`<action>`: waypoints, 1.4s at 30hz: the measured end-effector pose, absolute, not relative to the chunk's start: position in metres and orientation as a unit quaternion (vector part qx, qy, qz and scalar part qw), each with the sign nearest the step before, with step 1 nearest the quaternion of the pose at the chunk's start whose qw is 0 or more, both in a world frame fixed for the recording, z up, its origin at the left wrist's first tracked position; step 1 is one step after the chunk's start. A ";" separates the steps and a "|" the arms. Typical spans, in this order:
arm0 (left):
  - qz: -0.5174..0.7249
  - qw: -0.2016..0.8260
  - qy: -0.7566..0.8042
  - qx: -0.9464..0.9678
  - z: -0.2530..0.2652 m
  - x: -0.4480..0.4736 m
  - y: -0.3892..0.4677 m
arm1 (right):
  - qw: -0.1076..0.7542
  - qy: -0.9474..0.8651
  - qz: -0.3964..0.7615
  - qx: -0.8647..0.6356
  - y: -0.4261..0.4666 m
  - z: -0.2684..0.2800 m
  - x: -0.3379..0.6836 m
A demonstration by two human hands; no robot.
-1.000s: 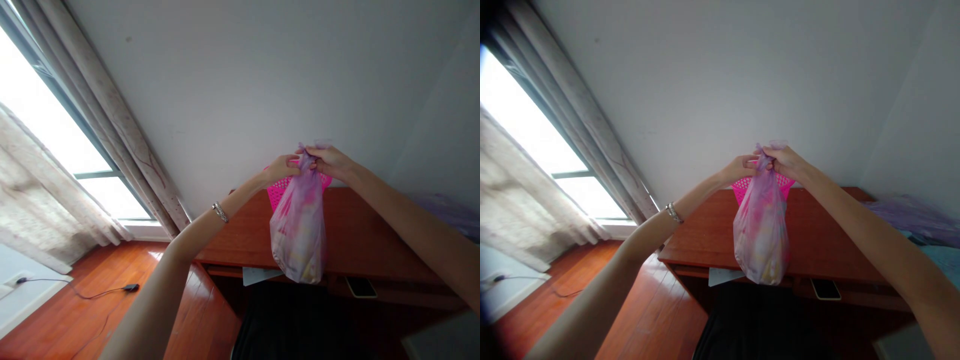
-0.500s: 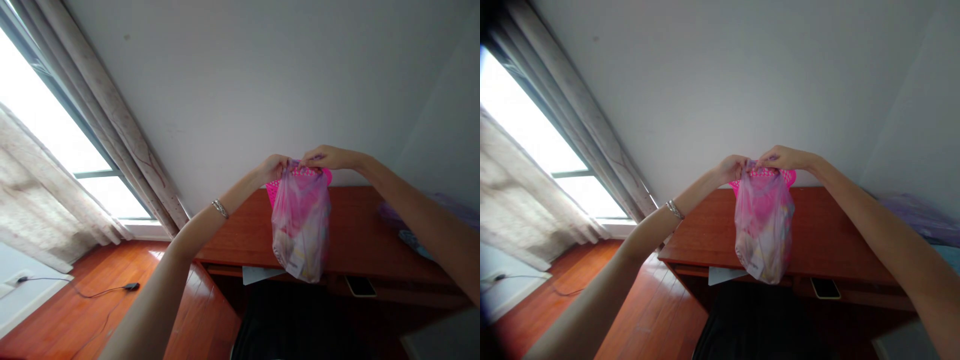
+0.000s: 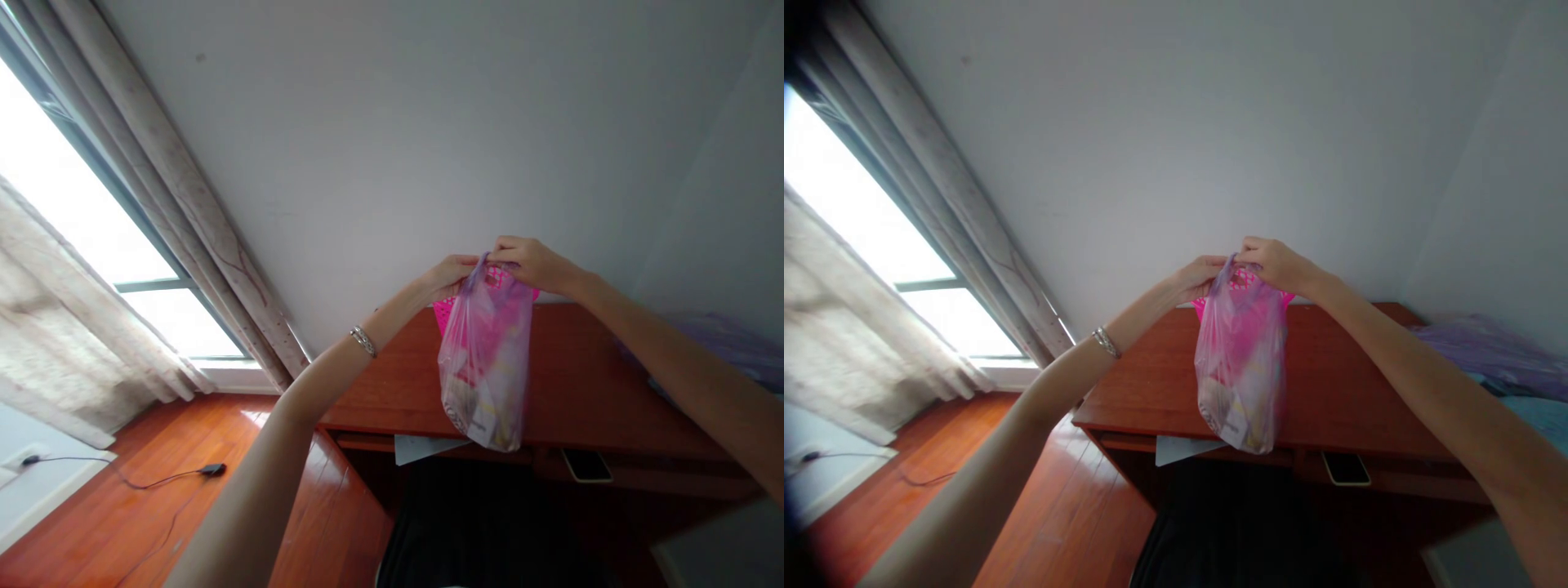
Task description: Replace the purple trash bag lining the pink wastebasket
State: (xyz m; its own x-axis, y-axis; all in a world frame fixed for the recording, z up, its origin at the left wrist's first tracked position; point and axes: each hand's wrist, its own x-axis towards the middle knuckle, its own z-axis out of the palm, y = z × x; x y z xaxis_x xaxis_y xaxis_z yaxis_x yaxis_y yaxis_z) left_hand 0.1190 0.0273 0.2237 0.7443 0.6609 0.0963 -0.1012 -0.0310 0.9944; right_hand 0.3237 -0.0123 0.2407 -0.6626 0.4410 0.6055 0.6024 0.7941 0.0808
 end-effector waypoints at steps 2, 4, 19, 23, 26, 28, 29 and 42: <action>0.321 0.608 0.227 0.689 0.222 0.118 0.027 | 0.316 -0.899 -0.117 -0.281 -0.012 0.243 0.325; 0.348 0.527 0.238 0.737 0.223 0.116 0.028 | 0.342 -0.894 -0.076 -0.280 -0.014 0.245 0.327; 0.177 -0.273 0.248 0.913 0.225 0.032 0.017 | 0.431 -0.793 0.072 -0.425 -0.052 0.186 0.383; 0.132 -0.246 0.273 0.920 0.201 0.004 0.016 | 0.391 -0.788 0.062 -0.472 -0.069 0.165 0.410; 0.116 -0.195 0.297 0.927 0.183 -0.014 0.014 | 0.366 -0.783 0.078 -0.497 -0.081 0.151 0.427; 0.138 -0.138 0.309 0.931 0.174 -0.021 0.012 | 0.361 -0.775 0.090 -0.511 -0.086 0.144 0.433; 0.161 -0.096 0.311 0.932 0.170 -0.023 0.012 | 0.365 -0.766 0.098 -0.520 -0.088 0.142 0.434; 0.441 0.622 0.175 0.623 0.193 0.046 -0.040 | 0.543 -0.613 0.446 -0.361 -0.086 0.176 0.340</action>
